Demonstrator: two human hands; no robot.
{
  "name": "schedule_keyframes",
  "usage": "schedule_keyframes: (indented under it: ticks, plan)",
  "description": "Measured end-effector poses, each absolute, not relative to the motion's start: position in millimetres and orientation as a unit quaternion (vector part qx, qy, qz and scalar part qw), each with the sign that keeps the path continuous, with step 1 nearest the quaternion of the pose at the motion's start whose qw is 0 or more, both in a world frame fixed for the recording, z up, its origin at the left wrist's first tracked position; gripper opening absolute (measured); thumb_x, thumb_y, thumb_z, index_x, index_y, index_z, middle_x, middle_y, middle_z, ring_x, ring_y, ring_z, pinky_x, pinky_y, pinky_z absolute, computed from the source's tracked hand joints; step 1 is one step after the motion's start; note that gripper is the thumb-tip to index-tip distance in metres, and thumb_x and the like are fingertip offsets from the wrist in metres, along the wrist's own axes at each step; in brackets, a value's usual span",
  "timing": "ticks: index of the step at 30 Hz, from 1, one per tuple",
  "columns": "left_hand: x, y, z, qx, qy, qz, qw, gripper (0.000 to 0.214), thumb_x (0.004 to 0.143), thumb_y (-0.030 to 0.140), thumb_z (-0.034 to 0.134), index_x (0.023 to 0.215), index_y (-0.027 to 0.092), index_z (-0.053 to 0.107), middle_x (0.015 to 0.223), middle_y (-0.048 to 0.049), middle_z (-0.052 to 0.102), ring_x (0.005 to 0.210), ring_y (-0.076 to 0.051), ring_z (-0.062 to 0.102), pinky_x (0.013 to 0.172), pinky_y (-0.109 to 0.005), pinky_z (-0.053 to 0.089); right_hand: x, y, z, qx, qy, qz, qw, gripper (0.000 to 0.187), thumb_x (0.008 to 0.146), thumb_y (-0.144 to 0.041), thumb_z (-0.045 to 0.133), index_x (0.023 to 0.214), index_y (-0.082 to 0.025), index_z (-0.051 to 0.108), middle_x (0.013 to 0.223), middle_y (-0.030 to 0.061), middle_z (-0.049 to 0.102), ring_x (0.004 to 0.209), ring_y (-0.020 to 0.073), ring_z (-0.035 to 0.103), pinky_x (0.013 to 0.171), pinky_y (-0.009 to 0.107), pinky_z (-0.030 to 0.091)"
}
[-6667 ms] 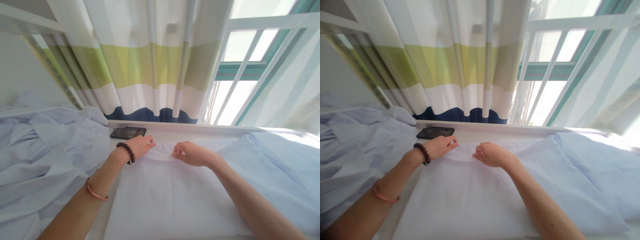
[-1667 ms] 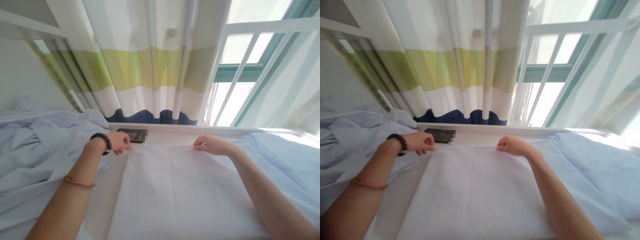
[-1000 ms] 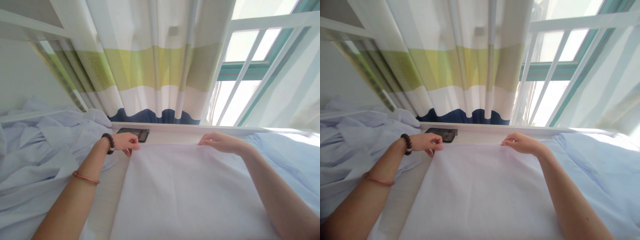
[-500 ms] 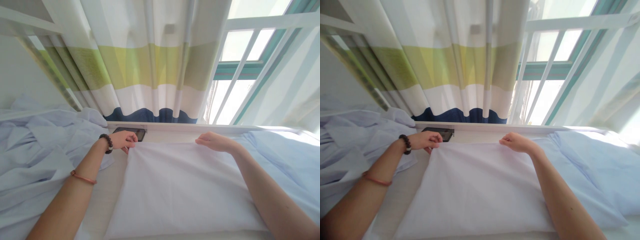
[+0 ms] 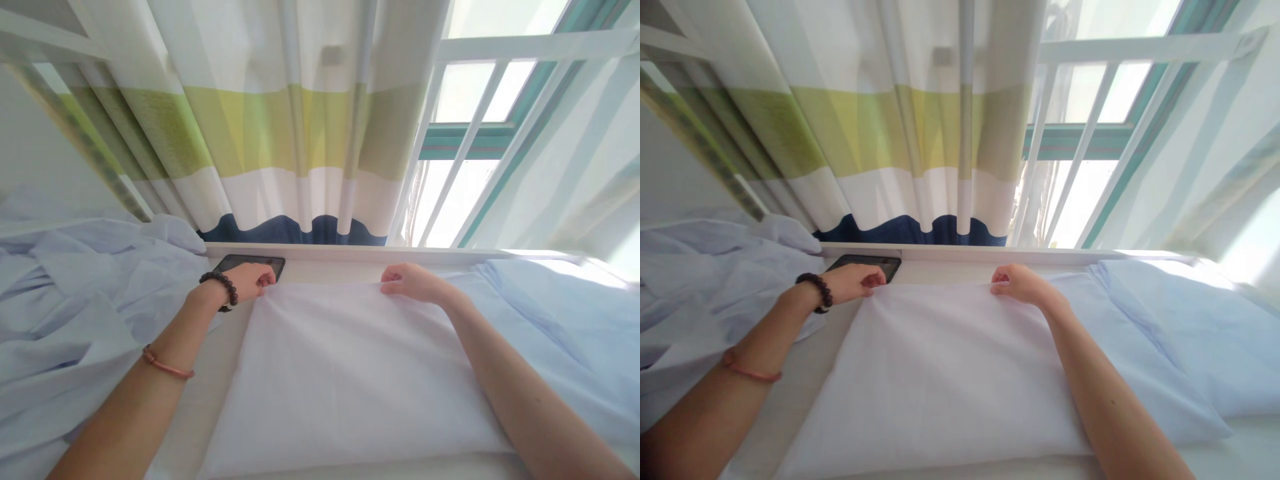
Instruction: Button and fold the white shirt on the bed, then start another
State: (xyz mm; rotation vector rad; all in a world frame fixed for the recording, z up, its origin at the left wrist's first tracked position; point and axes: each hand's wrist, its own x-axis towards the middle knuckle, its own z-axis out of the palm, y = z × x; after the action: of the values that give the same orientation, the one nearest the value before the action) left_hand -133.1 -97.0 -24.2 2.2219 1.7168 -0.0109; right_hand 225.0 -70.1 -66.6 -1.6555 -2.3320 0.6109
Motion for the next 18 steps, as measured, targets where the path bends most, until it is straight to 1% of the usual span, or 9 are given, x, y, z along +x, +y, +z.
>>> schedule_keyframes:
  ticks: [2,4,6,8,9,11,13,15,18]
  plan:
    - [-112,-105,-24,0.794,0.601,0.008,0.094,0.025,0.082,0.008,0.043,0.099,0.008,0.062,0.106,-0.0149,0.061,0.101,-0.027,0.053,0.092,-0.045,0.041,220,-72,-66,-0.563,-0.796,0.188,0.116,0.016,0.079,-0.032,0.057,0.087,-0.022,0.066,0.096,0.0055,0.067,0.09,0.023,0.063,0.077,0.033,0.049]
    - [-83,-120,-25,0.812,0.582,0.013,0.048,0.029,0.089,0.011,0.039,0.107,0.009,0.061,0.115,-0.0162,0.057,0.113,-0.03,0.046,0.098,-0.047,0.036,212,-77,-61,-0.558,-0.804,0.156,0.134,0.022,0.083,-0.031,0.053,0.1,-0.022,0.065,0.106,0.008,0.064,0.103,0.0254,0.059,0.089,0.038,0.046]
    - [-52,-140,-29,0.829,0.558,0.001,0.024,0.03,0.091,0.012,0.037,0.108,0.01,0.062,0.113,-0.0151,0.059,0.111,-0.03,0.047,0.096,-0.046,0.039,202,-89,-55,-0.543,-0.819,0.108,0.15,0.032,0.087,-0.029,0.049,0.115,-0.02,0.061,0.12,0.0114,0.057,0.114,0.0268,0.054,0.097,0.041,0.042]
    - [-25,-160,-36,0.853,0.517,-0.061,-0.027,0.031,0.089,0.009,0.038,0.108,0.011,0.062,0.111,-0.0146,0.061,0.107,-0.031,0.051,0.089,-0.046,0.044,195,-105,-52,-0.524,-0.836,0.049,0.157,0.039,0.089,-0.026,0.044,0.126,-0.016,0.055,0.131,0.0144,0.05,0.118,0.0282,0.051,0.1,0.043,0.042]
    - [-15,-169,-40,0.858,0.505,-0.084,-0.025,0.03,0.089,0.01,0.04,0.108,0.011,0.063,0.112,-0.0143,0.061,0.106,-0.031,0.052,0.088,-0.045,0.046,192,-114,-53,-0.517,-0.841,0.022,0.157,0.042,0.09,-0.025,0.042,0.129,-0.014,0.052,0.134,0.0154,0.049,0.119,0.029,0.051,0.1,0.044,0.043]
    - [-2,-181,-50,0.855,0.509,-0.098,-0.017,0.032,0.092,0.017,0.041,0.117,0.012,0.059,0.119,-0.0143,0.06,0.111,-0.031,0.052,0.093,-0.048,0.044,191,-130,-60,-0.505,-0.85,-0.003,0.149,0.045,0.092,-0.024,0.039,0.135,-0.012,0.048,0.139,0.0158,0.047,0.124,0.0301,0.048,0.101,0.046,0.042]
    - [1,-184,-61,0.845,0.526,-0.094,-0.011,0.04,0.095,0.027,0.04,0.13,0.012,0.052,0.135,-0.0148,0.053,0.123,-0.032,0.046,0.104,-0.053,0.035,193,-141,-71,-0.481,-0.867,0.008,0.127,0.048,0.094,-0.027,0.037,0.14,-0.013,0.043,0.145,0.0139,0.043,0.133,0.0292,0.039,0.106,0.046,0.038]
    - [-1,-178,-71,0.837,0.54,-0.089,-0.002,0.05,0.097,0.035,0.037,0.141,0.012,0.041,0.148,-0.0131,0.038,0.135,-0.032,0.034,0.112,-0.056,0.021,195,-146,-82,-0.455,-0.884,0.04,0.097,0.051,0.096,-0.03,0.036,0.143,-0.012,0.038,0.151,0.0112,0.035,0.14,0.0268,0.029,0.112,0.045,0.031]
    - [-8,-165,-81,0.83,0.55,-0.091,0.025,0.057,0.098,0.043,0.028,0.148,0.016,0.029,0.155,-0.0074,0.023,0.142,-0.029,0.022,0.115,-0.055,0.012,197,-144,-92,-0.452,-0.886,0.08,0.07,0.055,0.098,-0.036,0.031,0.146,-0.008,0.034,0.153,0.0103,0.028,0.142,0.0252,0.022,0.116,0.044,0.022]
